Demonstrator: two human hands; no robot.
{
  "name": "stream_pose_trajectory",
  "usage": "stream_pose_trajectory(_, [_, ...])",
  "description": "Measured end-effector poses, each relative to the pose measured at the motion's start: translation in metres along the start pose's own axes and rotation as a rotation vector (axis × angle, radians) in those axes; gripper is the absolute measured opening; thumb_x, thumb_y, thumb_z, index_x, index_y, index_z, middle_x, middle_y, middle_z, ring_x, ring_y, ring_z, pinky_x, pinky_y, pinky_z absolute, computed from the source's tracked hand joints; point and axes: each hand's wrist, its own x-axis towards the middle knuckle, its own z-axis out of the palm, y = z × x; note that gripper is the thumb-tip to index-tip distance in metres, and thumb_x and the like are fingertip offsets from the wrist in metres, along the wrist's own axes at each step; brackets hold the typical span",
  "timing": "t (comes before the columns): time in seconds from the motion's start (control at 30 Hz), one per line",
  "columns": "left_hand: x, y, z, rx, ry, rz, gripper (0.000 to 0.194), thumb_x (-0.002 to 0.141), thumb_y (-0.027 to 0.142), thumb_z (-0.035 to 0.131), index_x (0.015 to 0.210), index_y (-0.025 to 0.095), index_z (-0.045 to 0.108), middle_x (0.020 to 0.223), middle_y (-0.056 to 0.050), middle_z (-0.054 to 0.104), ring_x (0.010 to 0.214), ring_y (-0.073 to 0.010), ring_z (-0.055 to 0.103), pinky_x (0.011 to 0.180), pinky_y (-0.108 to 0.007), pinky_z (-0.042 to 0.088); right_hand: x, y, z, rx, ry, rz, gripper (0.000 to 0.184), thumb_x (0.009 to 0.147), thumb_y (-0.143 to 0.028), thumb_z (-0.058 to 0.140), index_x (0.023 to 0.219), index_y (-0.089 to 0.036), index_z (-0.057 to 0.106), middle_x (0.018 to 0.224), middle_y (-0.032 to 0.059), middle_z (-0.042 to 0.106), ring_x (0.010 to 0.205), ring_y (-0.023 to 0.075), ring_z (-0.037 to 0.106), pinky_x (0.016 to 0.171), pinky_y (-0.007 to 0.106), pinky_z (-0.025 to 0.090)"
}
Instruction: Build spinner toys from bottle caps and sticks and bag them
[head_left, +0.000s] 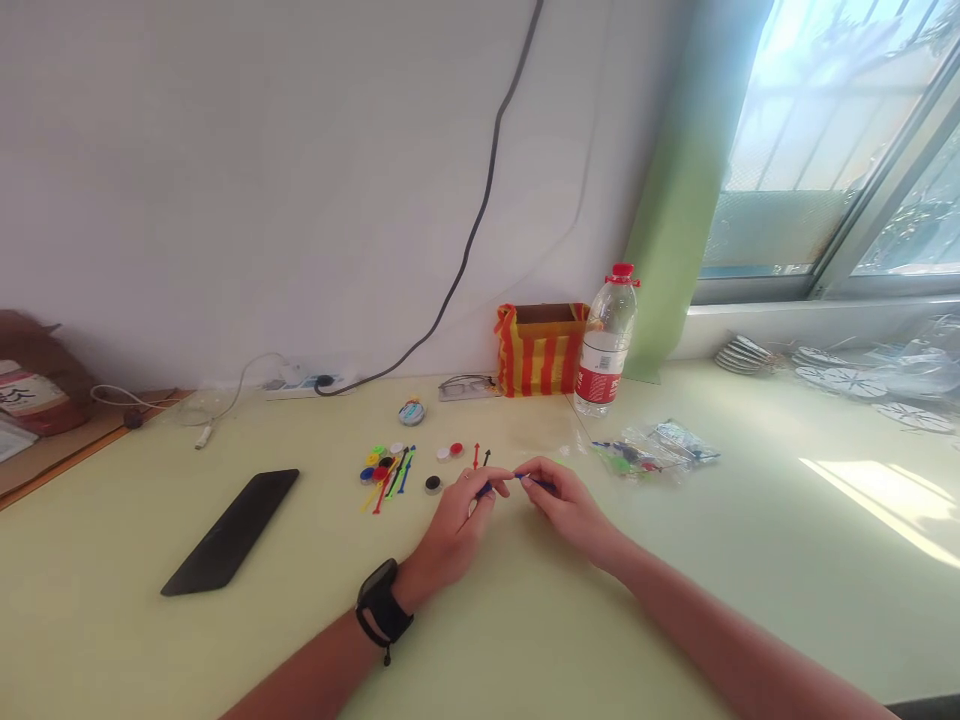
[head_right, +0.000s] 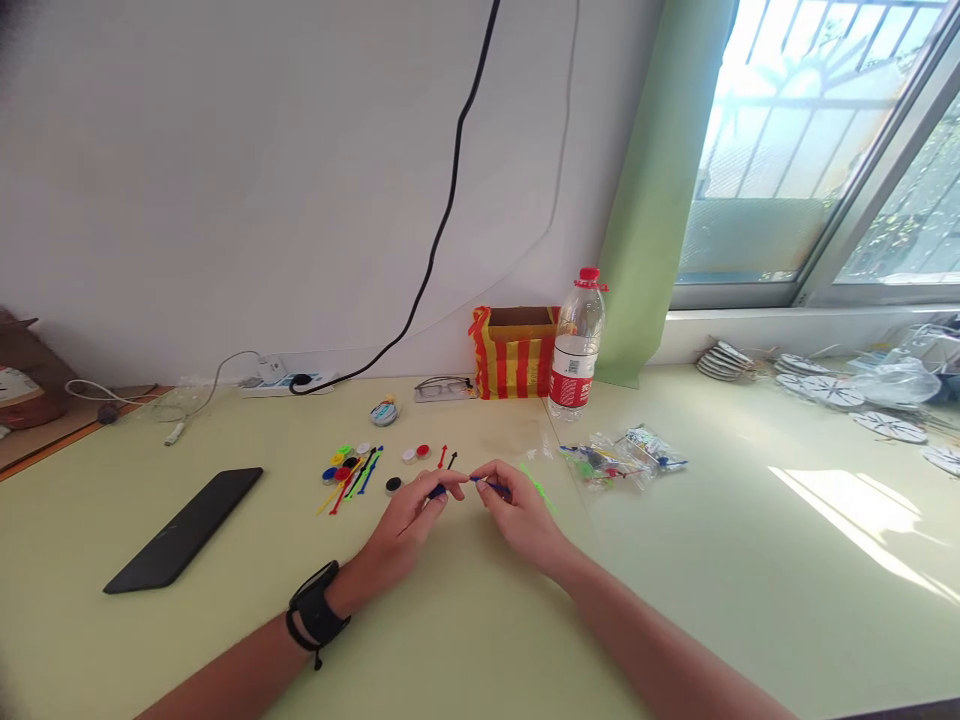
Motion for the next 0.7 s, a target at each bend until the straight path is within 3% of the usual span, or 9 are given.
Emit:
stream_pose_trajectory(0.13, [0.005, -0.007, 0.006, -0.205, 0.041, -0.118, 0.029, 0.092, 0.027, 0.065, 0.120, 0.022, 0.071, 0.120, -0.009, 0.072, 0.111, -0.0247, 0.066, 0.099, -0.039, 0.051, 0.003, 0.001, -0.005, 0.098, 0.090, 0.050, 0.029, 0.088, -0.051, 0.063, 0.095, -0.022, 0.065, 0.073, -0.0034, 0.044, 0.062, 0.0130, 0.036, 0.056, 0.028, 0.028])
stream_pose_trajectory(0.27, [0.007, -0.007, 0.012, -0.375, 0.025, -0.251, 0.031, 0.081, 0.035, 0.079, 0.107, 0.017, 0.075, 0.113, -0.012, 0.076, 0.106, -0.0259, 0.070, 0.100, -0.040, 0.054, 0.004, -0.003, -0.010, 0.290, 0.078, 0.077, 0.023, 0.088, -0.045, 0.061, 0.090, -0.022, 0.063, 0.068, -0.0060, 0.029, 0.059, 0.0123, 0.027, 0.055, 0.028, 0.026])
stream_pose_trajectory(0.47, [0.007, -0.004, 0.011, -0.493, 0.047, -0.298, 0.037, 0.077, 0.040, 0.085, 0.102, 0.016, 0.074, 0.088, -0.008, 0.078, 0.080, -0.0213, 0.074, 0.083, -0.038, 0.061, -0.003, -0.015, -0.009, 0.304, -0.097, 0.010, 0.023, 0.090, -0.042, 0.065, 0.104, -0.024, 0.060, 0.080, -0.0018, 0.050, 0.066, 0.0131, 0.043, 0.065, 0.030, 0.037])
stream_pose_trajectory(0.7, [0.009, -0.010, 0.009, -0.559, 0.058, -0.232, 0.038, 0.073, 0.033, 0.090, 0.103, 0.016, 0.075, 0.100, -0.009, 0.079, 0.094, -0.0221, 0.075, 0.093, -0.037, 0.060, -0.004, -0.006, -0.004, 0.133, -0.209, -0.091, 0.026, 0.095, -0.048, 0.064, 0.104, -0.024, 0.057, 0.089, 0.0001, 0.057, 0.068, 0.0129, 0.048, 0.066, 0.030, 0.043])
